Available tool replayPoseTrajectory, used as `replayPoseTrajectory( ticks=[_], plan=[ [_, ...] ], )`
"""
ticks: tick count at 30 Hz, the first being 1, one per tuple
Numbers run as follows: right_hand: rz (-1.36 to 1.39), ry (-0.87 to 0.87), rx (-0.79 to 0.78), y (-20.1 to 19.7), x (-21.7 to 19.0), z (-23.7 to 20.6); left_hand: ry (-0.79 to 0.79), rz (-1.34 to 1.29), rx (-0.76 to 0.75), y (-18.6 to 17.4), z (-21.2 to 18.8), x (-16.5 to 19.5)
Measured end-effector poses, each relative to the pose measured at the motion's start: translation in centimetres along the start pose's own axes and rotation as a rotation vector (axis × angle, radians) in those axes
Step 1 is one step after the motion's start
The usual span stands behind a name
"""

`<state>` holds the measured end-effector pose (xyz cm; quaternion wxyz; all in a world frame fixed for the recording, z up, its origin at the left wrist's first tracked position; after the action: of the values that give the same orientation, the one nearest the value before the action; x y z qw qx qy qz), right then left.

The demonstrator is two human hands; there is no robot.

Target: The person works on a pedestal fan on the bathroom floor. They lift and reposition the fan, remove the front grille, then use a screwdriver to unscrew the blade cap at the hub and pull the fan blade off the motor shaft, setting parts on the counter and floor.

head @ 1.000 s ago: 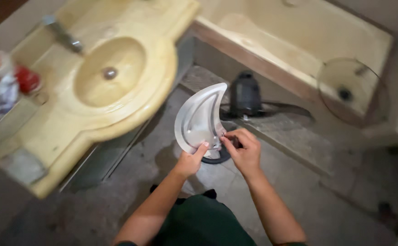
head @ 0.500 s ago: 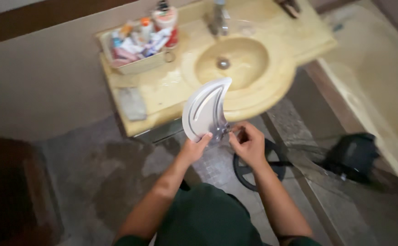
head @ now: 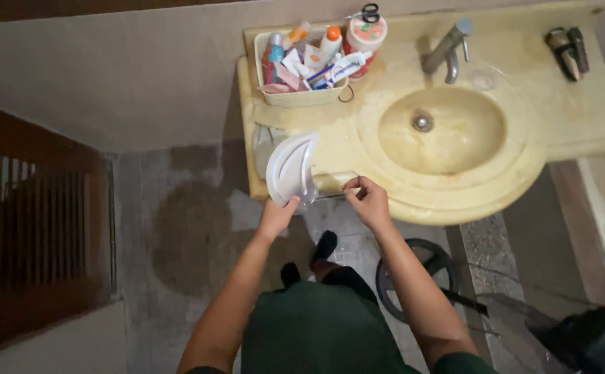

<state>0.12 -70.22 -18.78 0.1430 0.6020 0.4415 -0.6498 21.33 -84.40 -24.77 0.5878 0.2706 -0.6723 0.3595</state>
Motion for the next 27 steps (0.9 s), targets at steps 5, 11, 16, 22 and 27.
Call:
replayPoseTrajectory(
  ticks=[5,11,16,22,27],
  plan=[
    [-0.127,-0.112,-0.071,3.2,1.4,6.2,0.074,-0.052,0.062,-0.1,3.7,-0.5],
    [-0.175,-0.053,-0.175,6.4,2.5,12.1,-0.062,-0.026,0.186,0.2,8.8,-2.0],
    [-0.244,-0.081,-0.2,8.0,2.6,15.0,-0.13,0.148,0.211,-0.2,11.7,-3.0],
    [-0.29,-0.081,-0.258,9.1,3.4,16.5,-0.15,0.188,0.213,-0.1,13.1,-3.9],
    [-0.328,-0.057,-0.231,9.8,3.7,17.0,-0.172,0.038,0.12,0.1,13.9,-4.7]
  ],
)
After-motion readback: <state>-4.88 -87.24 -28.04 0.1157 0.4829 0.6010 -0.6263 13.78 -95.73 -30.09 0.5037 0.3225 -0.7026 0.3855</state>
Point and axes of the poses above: each hand's wrist, its own z-axis towards the middle knuckle, its own y-axis out of the palm, x = y × z, the point moved 7 cm from there along z, towards the middle knuckle, and after that the axes turned 7 degrees about y, right-handed, at the moved point
